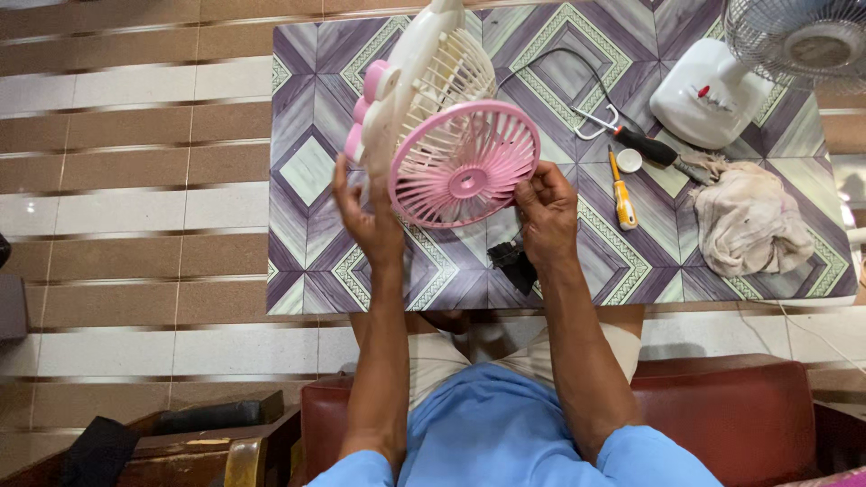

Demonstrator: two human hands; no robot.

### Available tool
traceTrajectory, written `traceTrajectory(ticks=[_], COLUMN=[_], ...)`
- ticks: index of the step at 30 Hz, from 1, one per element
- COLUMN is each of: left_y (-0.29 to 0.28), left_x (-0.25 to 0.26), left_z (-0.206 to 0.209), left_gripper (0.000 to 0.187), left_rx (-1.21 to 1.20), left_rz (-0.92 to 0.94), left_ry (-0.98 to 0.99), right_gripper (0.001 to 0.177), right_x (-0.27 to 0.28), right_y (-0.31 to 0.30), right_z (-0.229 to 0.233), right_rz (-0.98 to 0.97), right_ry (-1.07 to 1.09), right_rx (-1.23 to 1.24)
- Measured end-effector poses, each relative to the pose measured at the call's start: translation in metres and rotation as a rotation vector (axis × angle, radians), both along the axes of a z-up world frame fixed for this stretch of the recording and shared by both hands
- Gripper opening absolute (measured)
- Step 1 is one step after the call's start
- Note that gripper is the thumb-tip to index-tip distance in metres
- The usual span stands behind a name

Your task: The person assembles a small white electric fan by attaching a pink bow-shaped accessory and a pink front grille to the fan body. They use a yellow-handled screwdriver to secure the parts and then test the fan by turning it on.

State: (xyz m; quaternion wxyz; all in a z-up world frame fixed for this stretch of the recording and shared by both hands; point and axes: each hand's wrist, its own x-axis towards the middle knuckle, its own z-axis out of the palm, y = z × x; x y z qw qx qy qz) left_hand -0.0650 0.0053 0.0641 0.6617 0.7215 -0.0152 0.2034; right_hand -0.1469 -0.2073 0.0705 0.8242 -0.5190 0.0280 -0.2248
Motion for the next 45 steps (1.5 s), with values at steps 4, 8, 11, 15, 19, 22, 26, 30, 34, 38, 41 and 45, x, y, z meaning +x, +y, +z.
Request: traceTrajectory(ticks=[4,8,11,15,19,22,26,30,34,38,41,45], left_y=[-0.007,-0.012,-0.024,-0.062,-0.091,-0.108,-0.127,-0.123,-0.107,-0.087,-0.075,-0.073], left_x=[0.017,0.003,-0.009,-0.023,-0.033,-0.052,-0.069,-0.071,-0.052,0.014,0.061,0.102], left_z=[-0.005,-0.011,-0.015,-0.019,-0.019,-0.018,-0.021,-0.03,-0.038,-0.037,-0.033,-0.032], left_gripper=[0.046,0.043,0.045,0.056,0.075,0.069,0.053,0.042,0.025,0.05,0.065,0.069], left_rx=[-0.04,0.119,0.345,0.451,0.48,0.48,0.338,0.235,0.168,0.029,-0.077,-0.141], left_rz=[-0.152,-0.09,-0.042,-0.022,-0.065,-0.189,-0.283,-0.447,-0.221,0.018,-0.11,-0.404], left_ry=[0.029,0.013,-0.167,-0.23,-0.242,-0.27,-0.244,-0.299,-0.216,-0.043,0.024,-0.037], right_gripper=[0.02,0.024,0.026,0.029,0.026,0.032,0.035,0.032,0.031,0.02,0.013,0.017], right_x=[0.007,0.004,0.0,-0.007,-0.017,-0.024,-0.031,-0.04,-0.053,-0.057,-0.052,-0.04], right_y=[0.006,0.004,-0.001,-0.015,-0.035,-0.046,-0.06,-0.073,-0.079,-0.07,-0.053,-0.033], right_z=[-0.015,-0.026,-0.029,-0.025,-0.021,-0.02,-0.019,-0.021,-0.024,-0.02,-0.015,-0.011], right_rz=[0.062,0.097,0.085,0.088,0.081,0.046,-0.038,-0.063,-0.094,-0.064,-0.075,-0.186], right_ry=[-0.002,-0.046,-0.018,-0.063,-0.121,-0.127,-0.091,-0.141,-0.111,-0.114,-0.026,0.125], right_rx=[0.281,0.378,0.427,0.434,0.403,0.41,0.471,0.461,0.418,0.141,-0.17,-0.415])
